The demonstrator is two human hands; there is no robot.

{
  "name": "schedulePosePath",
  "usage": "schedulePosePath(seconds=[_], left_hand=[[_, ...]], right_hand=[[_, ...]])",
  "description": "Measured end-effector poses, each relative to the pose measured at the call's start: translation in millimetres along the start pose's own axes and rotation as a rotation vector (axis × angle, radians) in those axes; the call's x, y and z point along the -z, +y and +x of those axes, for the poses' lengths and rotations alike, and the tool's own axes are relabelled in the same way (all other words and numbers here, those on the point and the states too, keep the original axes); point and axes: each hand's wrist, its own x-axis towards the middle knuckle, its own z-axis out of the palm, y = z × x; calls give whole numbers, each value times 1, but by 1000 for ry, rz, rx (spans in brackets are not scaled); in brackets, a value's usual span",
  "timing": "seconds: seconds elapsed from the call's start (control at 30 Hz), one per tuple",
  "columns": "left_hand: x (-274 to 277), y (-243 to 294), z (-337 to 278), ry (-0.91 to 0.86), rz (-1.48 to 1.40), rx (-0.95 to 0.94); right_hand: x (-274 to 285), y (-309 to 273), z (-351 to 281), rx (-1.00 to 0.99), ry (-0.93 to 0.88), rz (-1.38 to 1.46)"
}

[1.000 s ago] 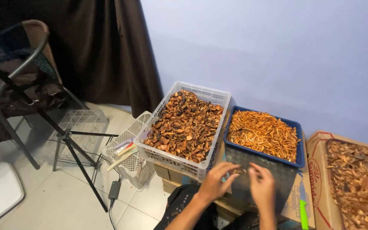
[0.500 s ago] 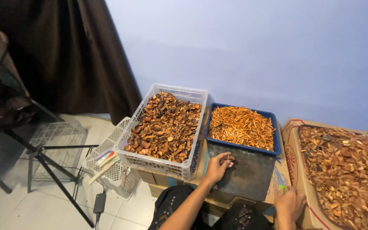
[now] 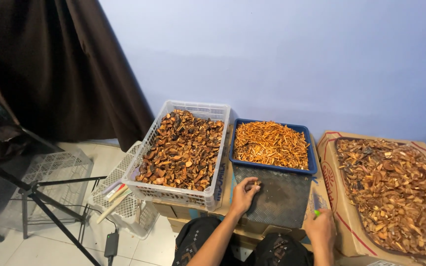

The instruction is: Cutting dried bark into thin strips using a small knife on a cutting board.

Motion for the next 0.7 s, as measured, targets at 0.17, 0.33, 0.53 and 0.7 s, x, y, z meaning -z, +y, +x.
schedulePosePath(seconds=[0.17,0.33,0.53,0.7], left_hand=[[-1,-2,-3,-16,24,-42],[-2,-6,-5,11,36,-83],[-1,-7,-4,57,-42,-17],[-1,-10,-5,58,32,-56]], right_hand=[[-33,-26,-24,206,-137,301],[-40,-69,-52,324,-294,333],[-85,-77,-27,438,-413,611],[-89,-78,-24,427,-457,596]])
